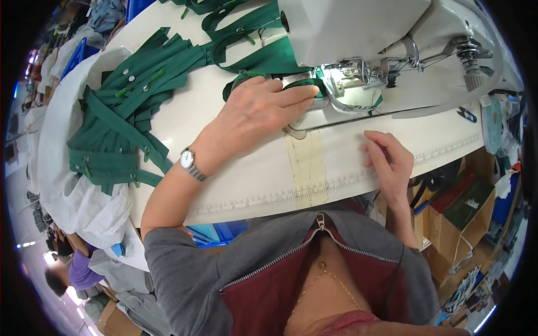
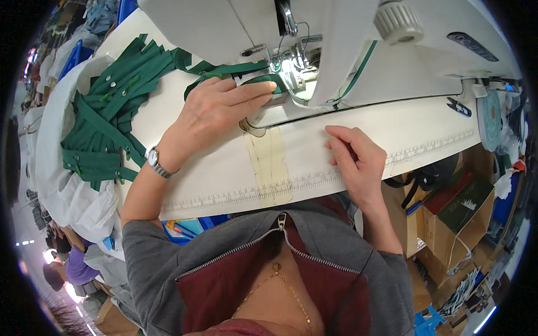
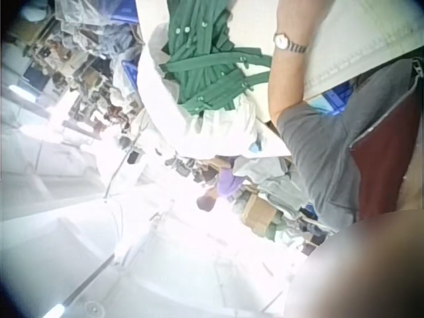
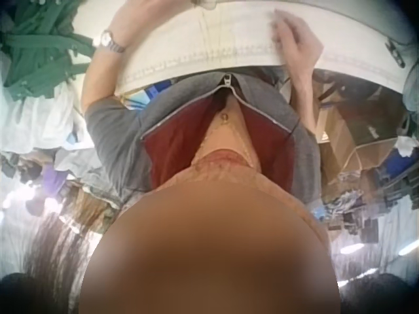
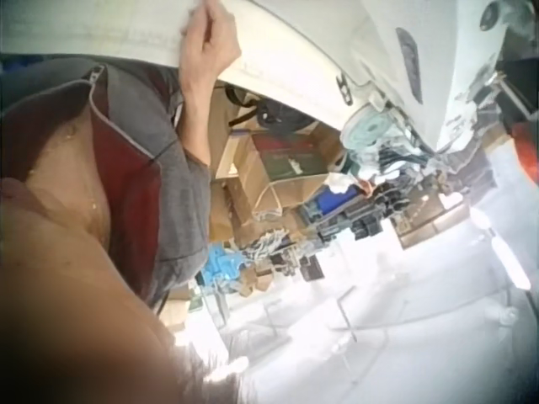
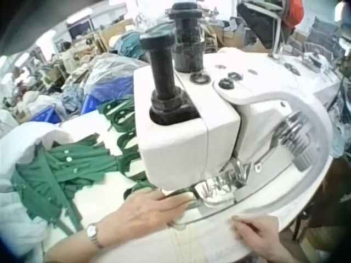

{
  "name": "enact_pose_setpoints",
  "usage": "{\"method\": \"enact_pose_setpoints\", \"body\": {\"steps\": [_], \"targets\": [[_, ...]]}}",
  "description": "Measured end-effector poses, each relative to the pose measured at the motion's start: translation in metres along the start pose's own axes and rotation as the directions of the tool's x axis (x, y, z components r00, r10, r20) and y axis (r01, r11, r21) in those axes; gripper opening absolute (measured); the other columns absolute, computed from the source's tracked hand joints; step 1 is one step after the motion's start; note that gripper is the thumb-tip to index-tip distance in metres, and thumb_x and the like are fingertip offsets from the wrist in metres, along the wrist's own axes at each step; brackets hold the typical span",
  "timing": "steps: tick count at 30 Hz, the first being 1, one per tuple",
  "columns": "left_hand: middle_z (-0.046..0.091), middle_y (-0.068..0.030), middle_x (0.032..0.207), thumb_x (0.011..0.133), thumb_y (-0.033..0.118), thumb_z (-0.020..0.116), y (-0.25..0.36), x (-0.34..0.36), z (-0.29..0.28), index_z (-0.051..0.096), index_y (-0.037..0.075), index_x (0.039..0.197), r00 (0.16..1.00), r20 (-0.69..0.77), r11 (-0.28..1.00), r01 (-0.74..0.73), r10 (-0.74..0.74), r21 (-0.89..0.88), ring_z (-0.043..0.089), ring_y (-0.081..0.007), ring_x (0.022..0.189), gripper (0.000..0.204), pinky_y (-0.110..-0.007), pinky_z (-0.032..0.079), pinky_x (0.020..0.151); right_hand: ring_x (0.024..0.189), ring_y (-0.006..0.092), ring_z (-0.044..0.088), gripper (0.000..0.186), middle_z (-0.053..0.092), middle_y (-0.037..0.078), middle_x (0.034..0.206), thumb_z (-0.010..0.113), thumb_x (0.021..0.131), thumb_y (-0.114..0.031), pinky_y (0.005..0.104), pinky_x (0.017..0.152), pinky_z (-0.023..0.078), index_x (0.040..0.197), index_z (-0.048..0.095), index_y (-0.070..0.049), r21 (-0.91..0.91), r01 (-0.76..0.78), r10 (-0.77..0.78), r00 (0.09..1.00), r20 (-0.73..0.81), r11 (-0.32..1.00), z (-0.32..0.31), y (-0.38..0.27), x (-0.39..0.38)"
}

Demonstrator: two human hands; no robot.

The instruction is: Attaching sliders to zipper tapes using an industrial sewing machine.

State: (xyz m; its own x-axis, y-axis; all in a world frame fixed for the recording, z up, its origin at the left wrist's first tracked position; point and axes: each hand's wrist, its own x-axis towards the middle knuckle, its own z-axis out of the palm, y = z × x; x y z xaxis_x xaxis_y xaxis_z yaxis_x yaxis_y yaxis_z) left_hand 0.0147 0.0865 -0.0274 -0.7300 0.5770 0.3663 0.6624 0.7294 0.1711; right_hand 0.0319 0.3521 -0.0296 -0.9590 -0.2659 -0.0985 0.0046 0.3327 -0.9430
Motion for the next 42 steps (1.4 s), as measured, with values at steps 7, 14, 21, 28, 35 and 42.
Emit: {"method": "enact_pose_setpoints", "body": {"steps": [7,14,21,28,35,42], "targets": [[0.057,-0.0049,0.111,0.070,0.001,0.056,-0.003,0.006,-0.014,0.058,0.005,0.108,0.983,0.146,0.986,0.128,-0.112,-0.103,0.056,-0.0225,0.088,0.038,-0.030,0.046,0.075,0.059,0.0087,0.056,0.017,0.061,0.007,0.076,0.055,0.084,0.000,0.0199,0.052,0.045,0.099,0.062,0.002,-0.027,0.001,0.000,1.000,0.017,1.000,0.002,0.002,-0.001],[0.056,-0.0078,0.105,0.071,0.003,0.055,-0.003,-0.003,-0.001,0.059,0.000,0.099,0.978,-0.081,0.979,0.196,-0.191,0.056,0.058,-0.0218,0.082,0.028,-0.030,0.048,0.072,0.058,0.0087,0.055,0.017,0.060,0.006,0.074,0.055,0.083,0.001,0.0198,0.053,0.044,0.098,0.062,0.002,-0.029,0.021,-0.021,1.000,0.010,0.999,0.001,0.001,-0.001],[0.063,-0.0115,0.095,0.073,-0.004,0.054,0.007,-0.004,-0.013,0.065,-0.001,0.095,0.931,0.058,0.868,0.358,-0.361,-0.343,0.060,-0.0232,0.074,0.025,-0.027,0.047,0.064,0.057,0.0084,0.054,0.016,0.059,0.006,0.073,0.055,0.083,0.002,0.0198,0.052,0.044,0.097,0.062,0.003,-0.034,0.023,-0.022,1.000,0.008,0.999,0.000,0.000,-0.001],[0.064,-0.0058,0.075,0.082,0.001,0.052,-0.009,0.014,-0.013,0.066,-0.001,0.097,0.774,0.403,0.452,0.619,-0.488,-0.643,0.057,-0.0099,0.069,0.021,-0.022,0.043,0.063,0.057,0.0085,0.054,0.016,0.059,0.007,0.073,0.055,0.083,0.001,0.0201,0.052,0.044,0.098,0.062,0.003,-0.028,0.045,-0.045,0.999,0.008,0.999,0.002,0.000,0.001],[0.063,-0.0040,0.068,0.082,0.009,0.054,-0.020,0.028,-0.014,0.066,-0.002,0.093,0.691,0.637,0.315,0.723,-0.343,-0.615,0.056,-0.0080,0.065,0.019,-0.023,0.045,0.063,0.056,0.0087,0.055,0.016,0.060,0.007,0.074,0.056,0.083,0.000,0.0198,0.051,0.043,0.098,0.062,0.003,-0.032,0.017,-0.016,1.000,0.015,0.999,0.002,0.001,0.000],[0.062,-0.0052,0.065,0.082,0.011,0.053,-0.021,0.045,-0.013,0.063,-0.004,0.088,0.653,0.613,0.275,0.751,-0.445,-0.601,0.055,-0.0078,0.056,0.019,-0.024,0.044,0.055,0.056,0.0084,0.055,0.016,0.060,0.007,0.074,0.055,0.083,0.001,0.0196,0.051,0.043,0.097,0.062,0.002,-0.022,0.021,-0.021,1.000,0.014,1.000,0.002,0.003,0.001]]}}
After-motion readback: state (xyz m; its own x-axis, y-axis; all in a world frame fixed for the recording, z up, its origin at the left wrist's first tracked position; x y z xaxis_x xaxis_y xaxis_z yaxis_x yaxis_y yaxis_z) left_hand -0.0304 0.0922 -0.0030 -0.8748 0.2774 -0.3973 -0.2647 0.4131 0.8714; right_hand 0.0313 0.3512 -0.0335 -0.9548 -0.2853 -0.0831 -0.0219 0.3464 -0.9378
